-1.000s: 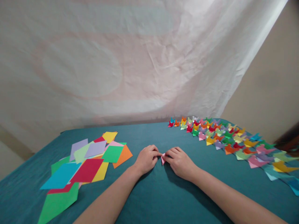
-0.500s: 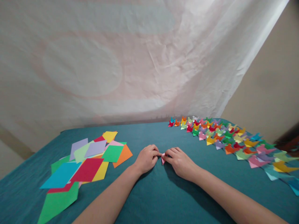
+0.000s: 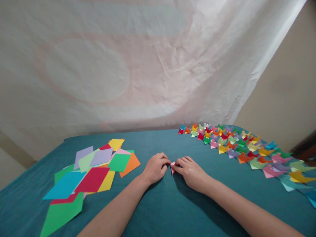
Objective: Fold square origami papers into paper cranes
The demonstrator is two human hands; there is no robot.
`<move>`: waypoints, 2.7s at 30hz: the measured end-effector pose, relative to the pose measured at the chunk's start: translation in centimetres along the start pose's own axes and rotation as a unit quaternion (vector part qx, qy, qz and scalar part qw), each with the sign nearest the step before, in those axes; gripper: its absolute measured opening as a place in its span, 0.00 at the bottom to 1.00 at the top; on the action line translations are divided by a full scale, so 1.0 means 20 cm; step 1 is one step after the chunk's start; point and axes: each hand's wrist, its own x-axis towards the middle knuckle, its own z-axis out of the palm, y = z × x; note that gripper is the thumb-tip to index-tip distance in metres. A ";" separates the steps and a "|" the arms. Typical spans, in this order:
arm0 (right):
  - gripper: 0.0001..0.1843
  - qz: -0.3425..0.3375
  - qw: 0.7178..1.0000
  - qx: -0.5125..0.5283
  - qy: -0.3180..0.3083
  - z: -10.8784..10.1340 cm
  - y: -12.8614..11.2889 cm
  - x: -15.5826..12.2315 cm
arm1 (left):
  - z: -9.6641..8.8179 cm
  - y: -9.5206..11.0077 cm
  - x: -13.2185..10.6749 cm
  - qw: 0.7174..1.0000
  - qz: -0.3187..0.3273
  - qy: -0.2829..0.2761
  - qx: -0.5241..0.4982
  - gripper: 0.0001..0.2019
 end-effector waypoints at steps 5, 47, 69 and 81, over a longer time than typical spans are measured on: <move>0.19 0.021 1.000 0.008 -0.018 -0.01 -0.01 0.00 | 0.00 0.00 0.00 1.000 0.003 -0.005 0.000 0.15; 0.37 0.013 0.995 0.025 -0.099 -0.09 -0.10 -0.06 | -0.03 0.01 0.01 0.994 0.039 -0.059 0.081 0.18; 0.42 0.019 0.979 0.153 -0.133 -0.08 -0.02 -0.12 | -0.03 0.02 0.00 0.988 0.058 -0.059 0.131 0.13; 0.41 0.007 0.982 0.151 -0.109 -0.05 -0.01 -0.13 | -0.05 0.06 -0.01 0.972 0.126 -0.076 0.184 0.11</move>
